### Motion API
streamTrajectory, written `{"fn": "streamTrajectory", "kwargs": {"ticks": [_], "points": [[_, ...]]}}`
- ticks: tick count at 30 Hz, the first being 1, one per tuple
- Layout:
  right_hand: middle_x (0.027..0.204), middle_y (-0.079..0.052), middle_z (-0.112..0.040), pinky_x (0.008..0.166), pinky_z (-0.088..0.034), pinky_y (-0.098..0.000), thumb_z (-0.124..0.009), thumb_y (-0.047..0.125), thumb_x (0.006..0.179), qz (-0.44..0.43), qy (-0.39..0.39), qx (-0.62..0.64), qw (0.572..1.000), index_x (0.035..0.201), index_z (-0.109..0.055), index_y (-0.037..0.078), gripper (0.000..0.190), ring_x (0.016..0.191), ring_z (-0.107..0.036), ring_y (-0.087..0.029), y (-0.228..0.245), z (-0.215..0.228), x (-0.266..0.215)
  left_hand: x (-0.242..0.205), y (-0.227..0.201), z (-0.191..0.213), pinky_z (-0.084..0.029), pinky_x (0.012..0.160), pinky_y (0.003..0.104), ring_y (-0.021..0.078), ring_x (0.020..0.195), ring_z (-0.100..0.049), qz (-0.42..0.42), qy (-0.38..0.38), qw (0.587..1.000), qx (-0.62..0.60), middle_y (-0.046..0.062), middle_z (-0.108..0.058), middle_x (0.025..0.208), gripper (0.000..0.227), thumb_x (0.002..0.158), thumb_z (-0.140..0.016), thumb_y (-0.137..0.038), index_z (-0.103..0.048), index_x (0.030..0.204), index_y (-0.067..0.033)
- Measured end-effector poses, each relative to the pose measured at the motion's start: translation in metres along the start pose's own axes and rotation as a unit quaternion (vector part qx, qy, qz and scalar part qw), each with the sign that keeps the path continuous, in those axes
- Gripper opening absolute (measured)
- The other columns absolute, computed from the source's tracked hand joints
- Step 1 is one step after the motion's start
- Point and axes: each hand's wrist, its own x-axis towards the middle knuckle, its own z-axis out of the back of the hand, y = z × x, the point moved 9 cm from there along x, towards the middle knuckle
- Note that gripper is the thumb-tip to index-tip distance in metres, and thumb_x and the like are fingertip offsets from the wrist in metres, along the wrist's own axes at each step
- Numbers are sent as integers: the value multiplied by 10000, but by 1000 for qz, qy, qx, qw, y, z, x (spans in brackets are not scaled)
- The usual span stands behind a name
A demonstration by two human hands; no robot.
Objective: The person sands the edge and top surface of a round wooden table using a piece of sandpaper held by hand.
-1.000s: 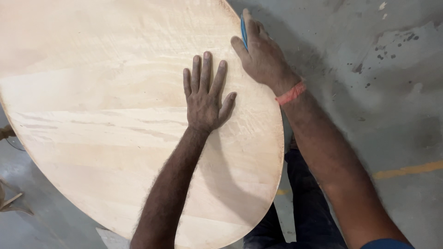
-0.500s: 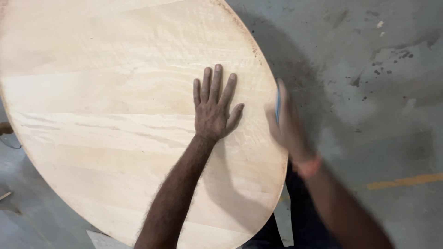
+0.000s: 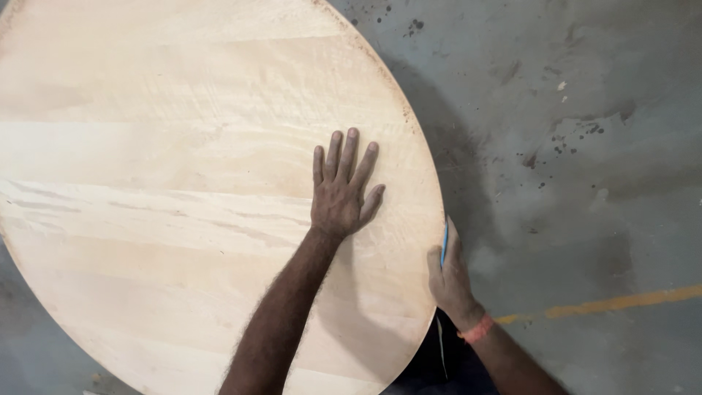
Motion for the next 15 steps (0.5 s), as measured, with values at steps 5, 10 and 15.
{"fn": "streamTrajectory", "kwargs": {"ticks": [5,10,15], "points": [[1471,-328,-526,1056,-485,-484,-491,137,1057,10,30,-28,999,1566,-275,4,570,1341,-566,-465,-7,-10,114,4,4,-1,-39,1294,601,350,1608,-77,10,19,1000,-17,146,-132,1729,730,1020,-519,-512,-286,1642,-212],[1382,-353,-565,1049,-457,-518,-512,271,1106,8,155,-80,985,1496,-390,7,486,1320,-531,-499,16,-54,306,3,5,-1,-43,1291,603,351,1605,-91,-1,13,1000,-26,151,-135,1728,739,1027,-545,-515,-268,1648,-226],[1359,-289,-620,1071,-451,-466,-452,304,1097,-5,164,-43,986,1503,-418,46,482,1299,-579,-435,-11,-53,276,3,8,1,-52,1288,602,358,1604,-106,-1,30,999,-31,151,-142,1731,754,1018,-521,-534,-273,1654,-212]]}}
